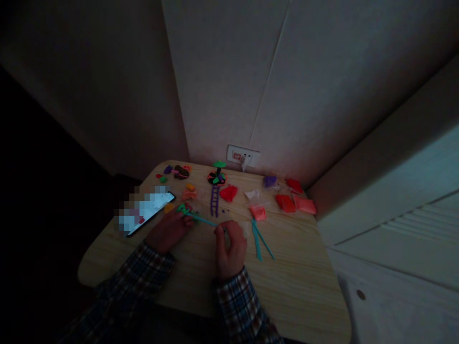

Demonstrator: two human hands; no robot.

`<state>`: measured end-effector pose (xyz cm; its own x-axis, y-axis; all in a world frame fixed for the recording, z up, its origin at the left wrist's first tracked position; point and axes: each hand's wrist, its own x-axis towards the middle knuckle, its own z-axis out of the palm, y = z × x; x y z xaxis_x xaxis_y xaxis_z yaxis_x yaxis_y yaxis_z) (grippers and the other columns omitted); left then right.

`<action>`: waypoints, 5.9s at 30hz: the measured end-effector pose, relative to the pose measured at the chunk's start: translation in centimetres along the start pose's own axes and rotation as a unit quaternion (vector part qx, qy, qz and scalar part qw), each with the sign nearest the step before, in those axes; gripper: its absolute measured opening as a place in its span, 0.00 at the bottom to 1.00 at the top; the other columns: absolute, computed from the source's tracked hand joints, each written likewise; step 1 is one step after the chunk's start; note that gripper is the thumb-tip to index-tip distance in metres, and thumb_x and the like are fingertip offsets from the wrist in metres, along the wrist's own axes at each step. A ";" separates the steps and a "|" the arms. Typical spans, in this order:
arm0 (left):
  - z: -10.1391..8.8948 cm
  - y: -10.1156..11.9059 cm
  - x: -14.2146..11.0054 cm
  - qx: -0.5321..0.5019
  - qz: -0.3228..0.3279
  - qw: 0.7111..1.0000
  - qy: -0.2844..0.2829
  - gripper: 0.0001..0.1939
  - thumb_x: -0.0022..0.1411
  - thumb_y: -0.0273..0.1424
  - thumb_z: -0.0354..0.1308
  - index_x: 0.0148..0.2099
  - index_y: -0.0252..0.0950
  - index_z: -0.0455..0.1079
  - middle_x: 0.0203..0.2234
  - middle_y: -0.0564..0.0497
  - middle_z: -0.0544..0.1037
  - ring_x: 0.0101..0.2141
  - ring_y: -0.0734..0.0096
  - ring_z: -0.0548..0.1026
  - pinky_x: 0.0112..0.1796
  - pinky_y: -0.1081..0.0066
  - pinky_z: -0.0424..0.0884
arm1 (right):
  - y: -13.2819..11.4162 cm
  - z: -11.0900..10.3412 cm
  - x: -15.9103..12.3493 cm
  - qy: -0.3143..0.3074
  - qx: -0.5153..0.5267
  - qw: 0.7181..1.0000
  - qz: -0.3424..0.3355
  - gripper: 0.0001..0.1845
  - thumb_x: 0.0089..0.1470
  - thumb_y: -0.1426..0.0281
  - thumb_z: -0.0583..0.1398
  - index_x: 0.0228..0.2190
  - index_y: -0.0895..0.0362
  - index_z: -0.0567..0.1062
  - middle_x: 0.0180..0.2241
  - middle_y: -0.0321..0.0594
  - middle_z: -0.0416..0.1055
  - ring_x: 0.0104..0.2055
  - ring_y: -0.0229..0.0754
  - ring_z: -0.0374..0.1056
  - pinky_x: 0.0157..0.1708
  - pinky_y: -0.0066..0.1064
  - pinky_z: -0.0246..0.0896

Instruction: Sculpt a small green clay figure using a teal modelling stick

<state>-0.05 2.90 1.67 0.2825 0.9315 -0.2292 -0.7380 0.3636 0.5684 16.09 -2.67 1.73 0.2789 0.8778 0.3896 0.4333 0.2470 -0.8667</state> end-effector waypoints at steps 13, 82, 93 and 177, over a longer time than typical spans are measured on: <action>-0.5 0.1 0.6 -0.039 0.058 0.997 0.027 0.04 0.52 0.20 0.61 0.32 0.33 0.70 0.27 0.52 0.76 0.29 0.75 0.73 0.28 0.76 0.67 | -0.7 0.8 -0.5 -0.090 -0.070 0.981 -0.155 0.15 0.57 0.75 0.50 0.20 0.56 0.67 0.23 0.35 0.67 0.31 0.38 0.64 0.38 0.35 0.49; -0.4 -0.1 0.5 0.004 0.065 0.998 0.026 0.06 0.53 0.19 0.60 0.31 0.35 0.72 0.27 0.52 0.76 0.29 0.75 0.73 0.29 0.75 0.69 | 1.0 1.3 -0.9 0.012 -0.172 0.972 -0.159 0.07 0.56 0.66 0.57 0.28 0.56 0.69 0.23 0.32 0.73 0.27 0.38 0.68 0.41 0.35 0.46; -0.8 -0.2 0.7 0.019 0.064 0.997 0.024 0.06 0.51 0.20 0.61 0.33 0.32 0.71 0.28 0.52 0.76 0.29 0.75 0.73 0.31 0.74 0.69 | 0.5 1.1 -1.0 -0.026 -0.172 0.977 -0.127 0.10 0.57 0.70 0.54 0.24 0.56 0.69 0.19 0.29 0.70 0.23 0.37 0.66 0.44 0.38 0.44; 0.3 0.5 0.3 -0.070 0.022 0.996 0.058 0.09 0.62 0.24 0.52 0.30 0.32 0.71 0.23 0.51 0.74 0.26 0.78 0.73 0.28 0.79 0.71 | 0.0 0.5 -0.8 0.130 -0.117 0.974 -0.146 0.04 0.56 0.71 0.56 0.29 0.55 0.69 0.25 0.34 0.70 0.30 0.40 0.65 0.35 0.33 0.57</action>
<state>-0.16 3.39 2.09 0.1813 0.9360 -0.3019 -0.8289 0.3106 0.4652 15.41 -3.15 1.21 0.3101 0.6427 0.7005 0.7009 0.3433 -0.6252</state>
